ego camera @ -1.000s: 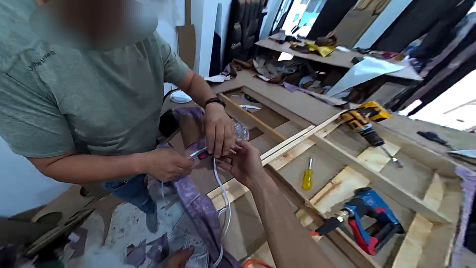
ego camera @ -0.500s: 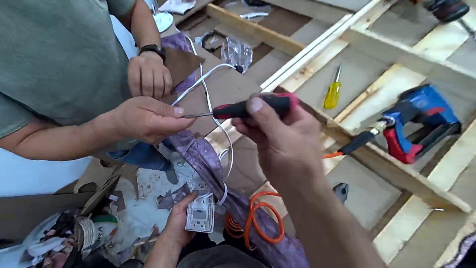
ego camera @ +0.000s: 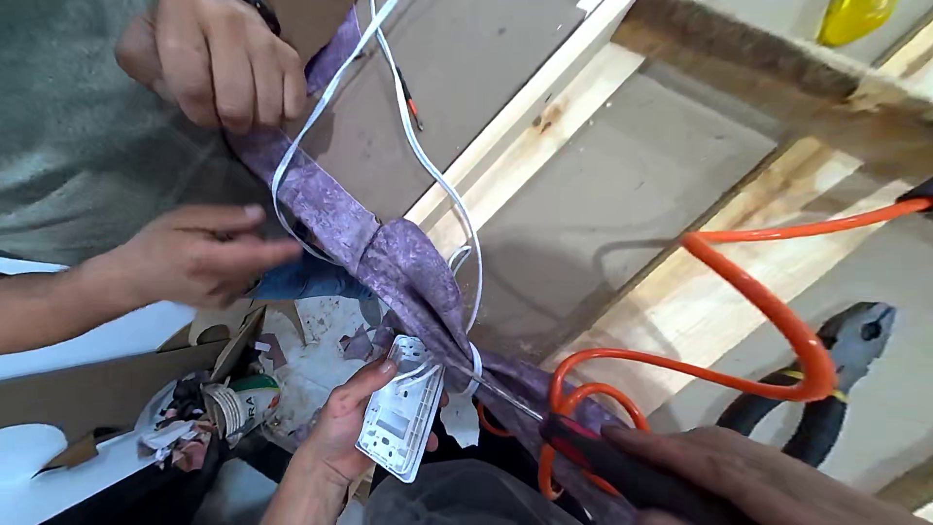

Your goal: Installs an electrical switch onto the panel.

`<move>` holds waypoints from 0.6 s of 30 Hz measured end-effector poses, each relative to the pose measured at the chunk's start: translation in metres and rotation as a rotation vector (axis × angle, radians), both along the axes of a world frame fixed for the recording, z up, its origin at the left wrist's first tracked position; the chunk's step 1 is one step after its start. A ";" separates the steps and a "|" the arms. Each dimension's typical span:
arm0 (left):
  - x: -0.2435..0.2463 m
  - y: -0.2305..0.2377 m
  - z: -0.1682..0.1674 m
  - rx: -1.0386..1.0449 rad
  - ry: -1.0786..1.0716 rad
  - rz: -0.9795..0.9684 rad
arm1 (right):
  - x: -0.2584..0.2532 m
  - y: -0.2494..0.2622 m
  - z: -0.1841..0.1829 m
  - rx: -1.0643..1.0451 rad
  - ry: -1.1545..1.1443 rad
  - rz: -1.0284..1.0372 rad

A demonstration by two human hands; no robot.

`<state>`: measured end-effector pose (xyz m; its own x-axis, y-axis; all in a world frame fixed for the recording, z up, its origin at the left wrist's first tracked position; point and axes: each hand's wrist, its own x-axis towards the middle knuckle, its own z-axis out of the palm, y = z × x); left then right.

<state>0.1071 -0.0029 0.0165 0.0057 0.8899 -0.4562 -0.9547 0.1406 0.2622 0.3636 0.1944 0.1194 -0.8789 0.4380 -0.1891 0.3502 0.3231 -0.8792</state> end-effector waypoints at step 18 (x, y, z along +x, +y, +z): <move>0.000 0.000 0.003 -0.069 0.033 0.048 | -0.017 -0.012 -0.022 0.132 -0.036 0.060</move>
<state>0.1075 -0.0025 0.0196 -0.0525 0.8549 -0.5161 -0.9519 0.1135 0.2848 0.3465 0.1825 0.0978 -0.8977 0.4082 -0.1657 0.3578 0.4560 -0.8149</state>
